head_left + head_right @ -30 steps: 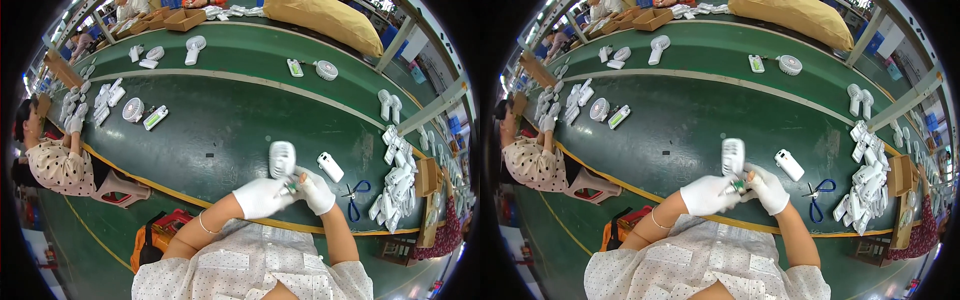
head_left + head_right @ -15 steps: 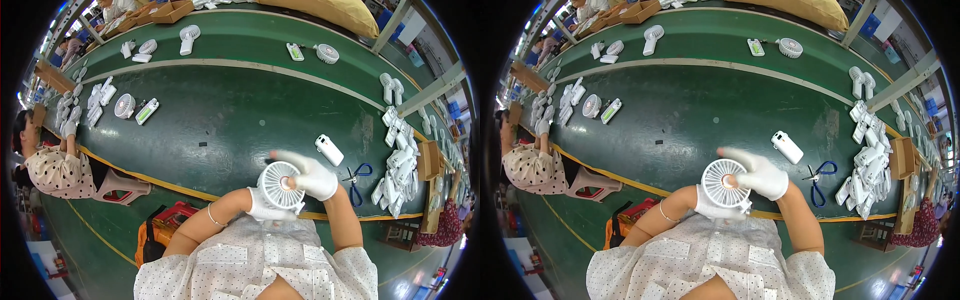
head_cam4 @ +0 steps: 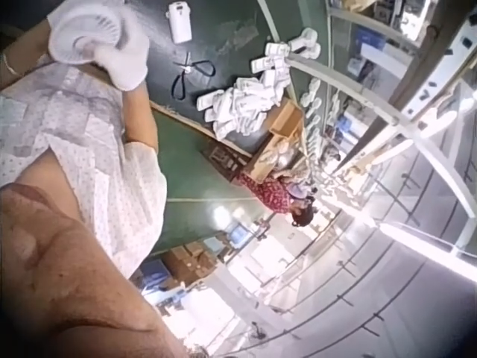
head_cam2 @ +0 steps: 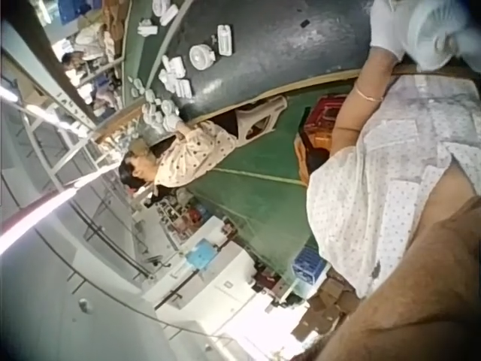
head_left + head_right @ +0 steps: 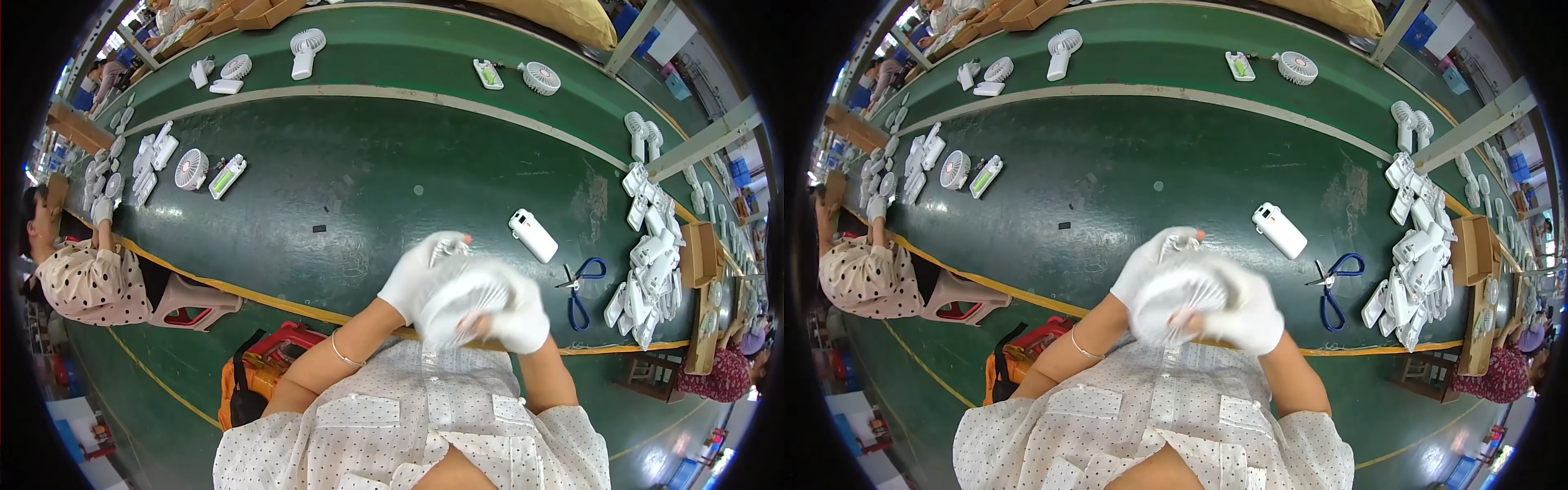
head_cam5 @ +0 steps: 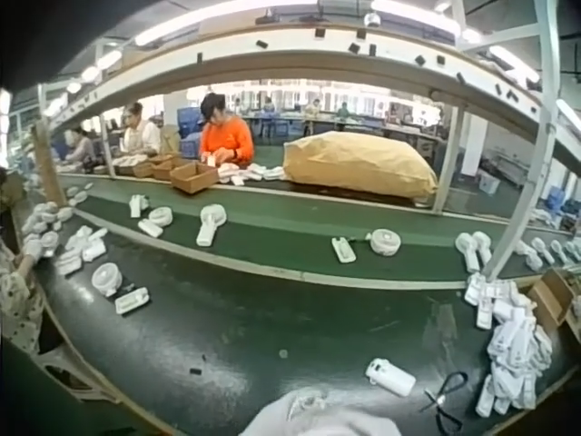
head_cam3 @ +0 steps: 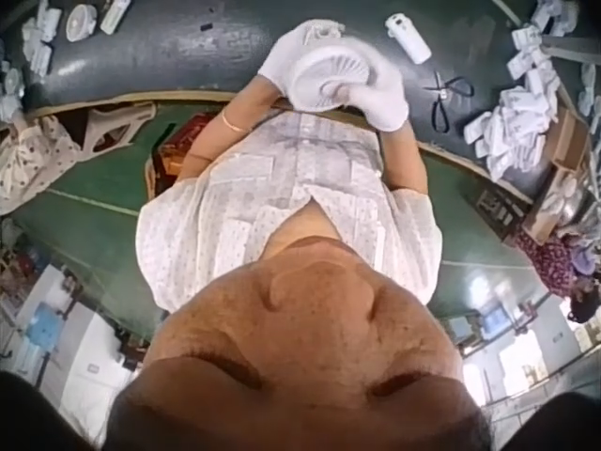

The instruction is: The person assembles portable handheld fans by connecting the circuit boards, fitting batteries into the handle casings, snapping the casing covers together by hand, and placing the assembled fans onto the conveyor belt.

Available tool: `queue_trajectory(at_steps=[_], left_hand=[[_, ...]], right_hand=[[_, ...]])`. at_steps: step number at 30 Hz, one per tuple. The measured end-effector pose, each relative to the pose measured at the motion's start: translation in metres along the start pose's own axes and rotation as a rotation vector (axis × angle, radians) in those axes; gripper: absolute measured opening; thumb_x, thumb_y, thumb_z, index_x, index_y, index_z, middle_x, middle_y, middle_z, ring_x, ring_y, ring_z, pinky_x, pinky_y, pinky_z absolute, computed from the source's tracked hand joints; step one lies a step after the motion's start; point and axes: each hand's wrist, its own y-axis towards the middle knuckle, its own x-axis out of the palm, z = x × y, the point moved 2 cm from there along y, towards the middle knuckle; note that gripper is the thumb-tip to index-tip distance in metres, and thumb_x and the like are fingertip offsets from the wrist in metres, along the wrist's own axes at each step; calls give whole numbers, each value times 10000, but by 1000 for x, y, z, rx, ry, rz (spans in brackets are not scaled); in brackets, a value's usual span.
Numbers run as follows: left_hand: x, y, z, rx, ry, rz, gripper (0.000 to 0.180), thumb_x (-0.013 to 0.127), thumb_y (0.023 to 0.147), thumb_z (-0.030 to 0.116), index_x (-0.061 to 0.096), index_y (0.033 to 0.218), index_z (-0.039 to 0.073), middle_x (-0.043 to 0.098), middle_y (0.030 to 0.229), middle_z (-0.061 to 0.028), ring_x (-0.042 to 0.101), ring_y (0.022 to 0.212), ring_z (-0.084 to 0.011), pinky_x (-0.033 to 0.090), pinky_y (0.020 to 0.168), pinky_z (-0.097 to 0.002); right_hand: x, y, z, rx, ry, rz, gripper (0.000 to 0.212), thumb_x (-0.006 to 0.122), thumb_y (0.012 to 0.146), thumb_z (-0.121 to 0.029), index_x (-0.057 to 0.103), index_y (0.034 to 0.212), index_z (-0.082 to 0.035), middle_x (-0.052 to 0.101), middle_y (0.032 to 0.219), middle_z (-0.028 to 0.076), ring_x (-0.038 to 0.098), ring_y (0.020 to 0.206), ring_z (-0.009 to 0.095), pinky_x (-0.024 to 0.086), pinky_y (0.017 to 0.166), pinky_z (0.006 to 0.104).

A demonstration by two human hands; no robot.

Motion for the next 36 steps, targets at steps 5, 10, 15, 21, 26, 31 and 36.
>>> queue_trajectory(at_steps=[5,10,15,21,26,31,36], left_hand=[[20,-11,35,-446,-107,-188,258,591,947,129,544,1167,2,700,938,-83,646,613,-108,514,496,-243],[16,-15,27,-439,-112,-210,276,567,978,202,544,1170,5,683,903,-101,661,623,-142,522,492,-263],[12,-12,32,-492,-197,-109,335,543,995,300,549,1169,14,659,875,-122,672,616,-191,551,481,-316],[9,-6,23,-494,-404,15,313,515,1020,305,548,1156,25,647,865,-136,672,600,-222,581,494,-334],[18,-8,14,-424,-173,-24,243,457,1048,214,543,1176,27,654,903,-135,698,653,-234,606,528,-359],[15,-6,25,-508,-236,-98,228,452,1045,191,546,1184,37,659,906,-139,707,673,-243,618,554,-371],[14,-5,25,-580,-232,-110,222,462,1037,174,548,1184,33,660,907,-143,712,686,-249,624,560,-377]], right_hand=[[-46,37,12,10,92,285,409,723,844,-174,637,1173,53,673,1064,79,611,933,121,485,825,267],[-40,37,12,61,119,268,357,712,904,-222,645,1131,46,669,981,60,588,879,100,468,796,257],[-28,28,3,57,-295,324,322,537,982,-132,587,1237,57,645,911,65,603,771,118,496,702,260],[-19,-6,18,123,-207,133,277,521,945,42,602,1210,62,672,1030,127,657,810,148,550,742,275],[0,-5,15,115,113,177,273,570,912,83,609,1182,77,657,1097,124,662,920,151,556,796,285],[-1,6,7,-309,-401,140,333,629,835,116,646,1152,16,662,1070,123,666,919,219,546,767,302],[-2,18,-11,-607,-952,27,416,698,734,95,680,1120,-60,649,980,134,638,817,306,520,695,363]])
